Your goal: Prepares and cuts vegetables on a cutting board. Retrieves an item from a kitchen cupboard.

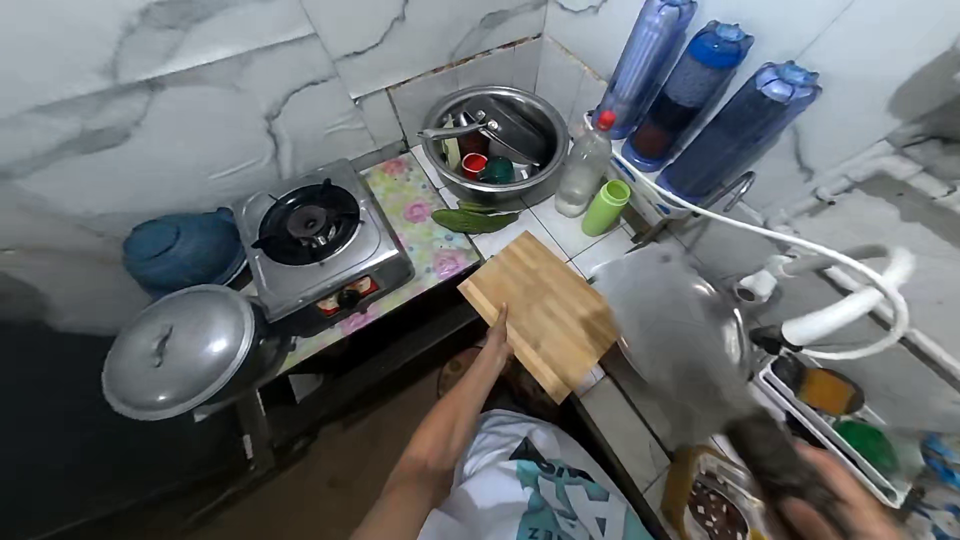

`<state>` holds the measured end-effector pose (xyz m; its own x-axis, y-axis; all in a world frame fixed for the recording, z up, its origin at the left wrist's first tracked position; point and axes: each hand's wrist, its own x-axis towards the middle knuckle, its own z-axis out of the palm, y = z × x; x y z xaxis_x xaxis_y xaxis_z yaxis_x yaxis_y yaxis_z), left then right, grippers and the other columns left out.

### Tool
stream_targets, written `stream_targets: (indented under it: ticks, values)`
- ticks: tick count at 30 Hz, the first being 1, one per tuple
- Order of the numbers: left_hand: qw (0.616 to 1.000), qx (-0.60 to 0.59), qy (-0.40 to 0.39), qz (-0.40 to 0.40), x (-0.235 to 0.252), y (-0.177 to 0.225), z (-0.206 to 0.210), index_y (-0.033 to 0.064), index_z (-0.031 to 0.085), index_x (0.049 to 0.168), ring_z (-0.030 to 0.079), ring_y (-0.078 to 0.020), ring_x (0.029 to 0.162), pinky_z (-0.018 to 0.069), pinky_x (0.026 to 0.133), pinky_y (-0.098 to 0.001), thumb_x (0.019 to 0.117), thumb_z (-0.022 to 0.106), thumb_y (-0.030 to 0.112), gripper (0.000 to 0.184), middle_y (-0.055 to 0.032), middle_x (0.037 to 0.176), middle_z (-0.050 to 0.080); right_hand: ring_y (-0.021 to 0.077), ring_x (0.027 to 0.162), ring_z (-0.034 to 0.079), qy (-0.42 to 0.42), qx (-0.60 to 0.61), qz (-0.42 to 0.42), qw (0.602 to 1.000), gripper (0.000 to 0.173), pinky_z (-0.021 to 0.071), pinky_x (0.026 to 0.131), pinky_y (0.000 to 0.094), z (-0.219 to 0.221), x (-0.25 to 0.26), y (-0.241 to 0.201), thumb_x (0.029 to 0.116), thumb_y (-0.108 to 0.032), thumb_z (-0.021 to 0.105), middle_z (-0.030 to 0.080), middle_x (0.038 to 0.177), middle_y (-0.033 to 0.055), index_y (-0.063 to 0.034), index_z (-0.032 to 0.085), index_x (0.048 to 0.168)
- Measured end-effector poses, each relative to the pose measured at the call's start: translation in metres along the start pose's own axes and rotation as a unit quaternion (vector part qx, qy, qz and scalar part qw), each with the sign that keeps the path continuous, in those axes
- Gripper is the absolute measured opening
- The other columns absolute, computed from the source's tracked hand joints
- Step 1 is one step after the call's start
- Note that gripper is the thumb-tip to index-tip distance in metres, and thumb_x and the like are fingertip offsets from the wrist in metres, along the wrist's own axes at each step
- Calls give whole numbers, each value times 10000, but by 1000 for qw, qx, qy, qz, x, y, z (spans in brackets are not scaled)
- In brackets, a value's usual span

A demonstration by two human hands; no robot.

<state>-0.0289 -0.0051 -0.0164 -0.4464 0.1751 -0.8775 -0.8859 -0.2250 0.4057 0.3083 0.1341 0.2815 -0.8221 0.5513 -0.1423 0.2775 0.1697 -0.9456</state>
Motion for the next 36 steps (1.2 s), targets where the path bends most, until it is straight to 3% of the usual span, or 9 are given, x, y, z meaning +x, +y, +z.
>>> stream_targets:
  ticks: [5, 9, 17, 22, 26, 28, 30, 33, 36]
  values:
    - [999, 34, -5, 6, 6, 28, -10, 55, 385, 1510, 571, -350, 1277, 507, 1009, -561, 997, 609, 495, 712, -229, 1433, 540, 23, 559, 579, 6, 36, 106, 994, 348, 510, 503, 194, 84, 53, 81, 996, -205, 548, 687, 860, -10, 9, 512, 1268]
    - [997, 71, 0, 2, 0, 61, -9, 76, 396, 1514, 569, -331, 1280, 501, 1014, -552, 1013, 584, 482, 672, -211, 1434, 544, 68, 566, 570, 32, 34, 189, 981, 463, 504, 523, 229, 131, 91, 120, 1012, -264, 544, 661, 868, 50, 54, 485, 1343]
    - [991, 128, 40, 7, 35, 82, -10, 16, 425, 1476, 574, -359, 1262, 503, 1003, -580, 999, 600, 517, 714, -248, 1406, 550, 93, 585, 586, 49, 43, 221, 973, 408, 534, 565, 264, 198, 131, 162, 1027, -240, 584, 654, 864, 71, 40, 518, 1316]
    - [975, 198, -22, -98, 21, 68, -4, 78, 352, 1535, 567, -342, 1227, 511, 977, -510, 1030, 499, 561, 714, -236, 1434, 515, 128, 633, 609, 107, 17, 229, 967, 554, 553, 603, 307, 227, 143, 165, 1022, -236, 592, 673, 988, 143, 13, 427, 1489]
    - [840, 475, -174, -195, 22, 92, -18, -22, 520, 1352, 670, -239, 963, 549, 860, -412, 1077, 475, 440, 540, -182, 1153, 662, 158, 653, 608, 153, 10, 244, 958, 553, 555, 619, 345, 235, 148, 173, 1049, -236, 551, 669, 1003, 173, 15, 399, 1518]
    - [712, 625, -299, -113, 25, 127, -21, -51, 596, 1275, 668, -240, 1004, 540, 897, -440, 1080, 506, 333, 440, -182, 1157, 674, 156, 660, 608, 177, 19, 242, 954, 567, 554, 623, 343, 236, 149, 176, 1039, -247, 559, 654, 993, 171, 24, 388, 1507]
    - [591, 708, -379, 81, 23, 174, -8, -77, 668, 1210, 675, -278, 1050, 537, 958, -443, 1028, 600, 189, 329, -216, 1171, 683, 150, 697, 629, 183, 37, 250, 950, 581, 569, 645, 334, 235, 152, 177, 1030, -245, 559, 644, 1038, 175, 27, 364, 1504]
    - [505, 746, -290, 323, 31, 234, 37, -17, 654, 1297, 620, -368, 1216, 477, 1073, -500, 1006, 604, 160, 344, -249, 1288, 644, 196, 798, 693, 142, 83, 286, 944, 543, 611, 700, 368, 231, 162, 174, 1021, -175, 531, 609, 1179, 211, 35, 340, 1484]
    - [384, 804, -167, 422, 66, 258, 72, 51, 568, 1423, 432, -510, 1349, 418, 1036, -653, 899, 737, 95, 553, -299, 1440, 482, 258, 839, 710, 107, 107, 338, 929, 544, 622, 711, 426, 234, 179, 171, 1070, -288, 504, 581, 1282, 237, 5, 345, 1500]
